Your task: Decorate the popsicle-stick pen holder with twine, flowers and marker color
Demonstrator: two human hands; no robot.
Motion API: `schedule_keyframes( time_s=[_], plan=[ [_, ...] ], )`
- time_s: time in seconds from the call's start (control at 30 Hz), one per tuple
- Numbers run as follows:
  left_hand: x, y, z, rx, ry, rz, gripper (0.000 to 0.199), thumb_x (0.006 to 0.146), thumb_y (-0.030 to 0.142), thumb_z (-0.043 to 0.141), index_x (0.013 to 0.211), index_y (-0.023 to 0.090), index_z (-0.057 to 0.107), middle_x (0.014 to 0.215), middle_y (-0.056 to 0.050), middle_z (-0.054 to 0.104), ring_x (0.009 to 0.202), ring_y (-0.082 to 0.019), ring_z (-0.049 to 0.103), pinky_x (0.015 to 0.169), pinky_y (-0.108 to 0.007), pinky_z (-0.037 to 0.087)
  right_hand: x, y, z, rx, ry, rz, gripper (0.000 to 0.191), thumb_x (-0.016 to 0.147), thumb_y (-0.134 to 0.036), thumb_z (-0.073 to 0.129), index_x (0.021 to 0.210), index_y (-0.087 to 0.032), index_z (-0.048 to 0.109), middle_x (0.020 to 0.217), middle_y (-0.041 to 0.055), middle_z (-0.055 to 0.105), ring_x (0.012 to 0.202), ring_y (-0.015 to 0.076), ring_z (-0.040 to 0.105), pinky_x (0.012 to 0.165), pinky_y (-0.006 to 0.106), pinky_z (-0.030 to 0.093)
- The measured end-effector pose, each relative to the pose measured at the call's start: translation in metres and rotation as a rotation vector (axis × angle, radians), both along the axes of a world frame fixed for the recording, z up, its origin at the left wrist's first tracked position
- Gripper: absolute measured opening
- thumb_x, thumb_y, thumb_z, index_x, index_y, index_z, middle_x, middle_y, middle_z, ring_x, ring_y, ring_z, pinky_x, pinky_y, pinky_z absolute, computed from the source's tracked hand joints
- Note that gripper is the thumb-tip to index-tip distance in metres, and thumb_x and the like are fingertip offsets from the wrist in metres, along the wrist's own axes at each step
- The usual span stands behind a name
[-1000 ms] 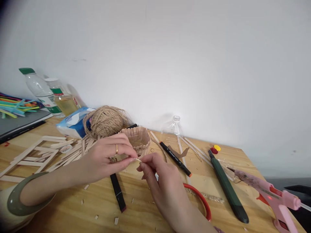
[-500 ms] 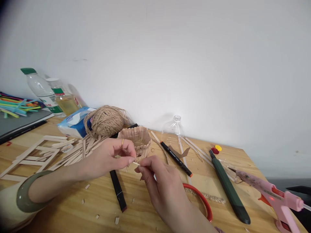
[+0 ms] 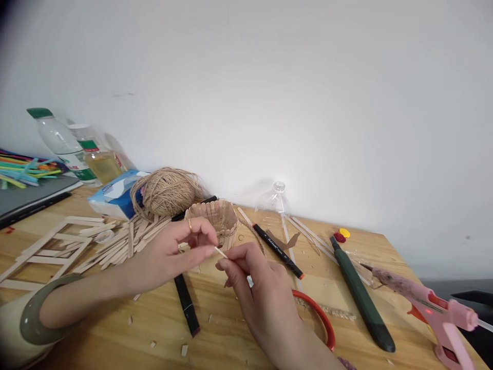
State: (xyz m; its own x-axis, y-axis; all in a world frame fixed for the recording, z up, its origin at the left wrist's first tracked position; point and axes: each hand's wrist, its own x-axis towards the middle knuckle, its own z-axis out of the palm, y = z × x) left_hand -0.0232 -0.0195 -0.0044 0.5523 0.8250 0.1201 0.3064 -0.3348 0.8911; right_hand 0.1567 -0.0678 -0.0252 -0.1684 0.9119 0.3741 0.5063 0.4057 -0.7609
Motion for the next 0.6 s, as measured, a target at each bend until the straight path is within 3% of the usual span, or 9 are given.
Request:
schedule_keyframes(
  time_s=[0.1, 0.2, 0.27, 0.33, 0.4, 0.47, 0.5, 0.6],
  plan=[
    [-0.002, -0.002, 0.004, 0.077, -0.057, -0.044, 0.009, 0.083, 0.024, 0.056, 0.083, 0.016, 0.06, 0.072, 0.002, 0.059, 0.067, -0.011, 0.054, 0.062, -0.021, 0.042, 0.0, 0.0, 0.002, 0.049, -0.078, -0.001, 0.011, 0.089, -0.026, 0.054, 0.08, -0.022, 0.058, 0.06, -0.0037, 0.062, 0.051, 0.01, 0.057, 0.048, 0.019, 0.043],
    [-0.005, 0.004, 0.004, 0.188, -0.034, -0.025, 0.027, 0.092, 0.025, 0.041, 0.081, 0.015, 0.064, 0.078, -0.003, 0.066, 0.075, -0.013, 0.06, 0.071, -0.025, 0.046, 0.001, 0.002, 0.005, 0.089, -0.083, -0.012, 0.014, 0.089, -0.023, 0.053, 0.077, -0.021, 0.059, 0.061, -0.0031, 0.061, 0.052, 0.0101, 0.056, 0.049, 0.019, 0.044],
    [-0.006, 0.014, 0.0, 0.33, 0.099, 0.009, 0.029, 0.092, 0.031, 0.042, 0.093, 0.014, 0.065, 0.093, -0.008, 0.068, 0.092, -0.019, 0.06, 0.084, -0.032, 0.045, 0.002, 0.004, 0.006, 0.092, -0.035, -0.055, 0.013, 0.09, -0.023, 0.051, 0.079, -0.022, 0.059, 0.064, -0.0031, 0.063, 0.054, 0.0098, 0.058, 0.051, 0.018, 0.045],
    [-0.007, 0.025, -0.007, 0.511, 0.325, 0.013, 0.039, 0.081, 0.04, 0.06, 0.108, 0.012, 0.062, 0.114, -0.013, 0.064, 0.112, -0.027, 0.053, 0.098, -0.041, 0.038, 0.004, 0.006, 0.005, 0.064, 0.005, -0.093, 0.009, 0.09, -0.024, 0.05, 0.087, -0.022, 0.058, 0.071, -0.0022, 0.068, 0.058, 0.0099, 0.062, 0.055, 0.018, 0.048],
    [-0.008, 0.035, -0.015, 0.569, 0.526, -0.029, 0.037, 0.076, 0.037, 0.066, 0.104, 0.013, 0.065, 0.109, -0.013, 0.067, 0.112, -0.03, 0.054, 0.104, -0.047, 0.03, 0.004, 0.007, 0.003, 0.015, 0.016, -0.11, 0.01, 0.091, -0.026, 0.048, 0.098, -0.023, 0.055, 0.08, -0.0009, 0.072, 0.063, 0.0106, 0.066, 0.06, 0.02, 0.051],
    [-0.01, 0.042, -0.018, 0.512, 0.582, -0.012, 0.02, 0.081, 0.033, 0.06, 0.083, 0.015, 0.07, 0.087, -0.009, 0.072, 0.099, -0.027, 0.061, 0.104, -0.046, 0.03, 0.004, 0.008, 0.001, -0.028, 0.014, -0.118, 0.011, 0.091, -0.028, 0.048, 0.1, -0.023, 0.052, 0.082, -0.0004, 0.073, 0.064, 0.0111, 0.067, 0.062, 0.021, 0.052],
    [-0.012, 0.044, -0.018, 0.445, 0.544, 0.03, 0.021, 0.082, 0.033, 0.058, 0.075, 0.016, 0.069, 0.078, -0.006, 0.071, 0.092, -0.026, 0.063, 0.1, -0.043, 0.035, 0.004, 0.008, 0.001, -0.035, 0.009, -0.123, 0.009, 0.091, -0.028, 0.048, 0.098, -0.023, 0.052, 0.08, -0.0007, 0.074, 0.063, 0.0112, 0.067, 0.062, 0.021, 0.052],
    [-0.017, 0.042, -0.012, 0.13, 0.254, 0.134, 0.028, 0.081, 0.042, 0.056, 0.08, 0.017, 0.068, 0.075, -0.002, 0.069, 0.079, -0.022, 0.063, 0.074, -0.031, 0.047, 0.004, 0.007, 0.002, 0.029, -0.018, -0.152, 0.005, 0.088, -0.025, 0.052, 0.088, -0.022, 0.056, 0.072, -0.0016, 0.072, 0.059, 0.0115, 0.066, 0.055, 0.02, 0.05]
  ],
)
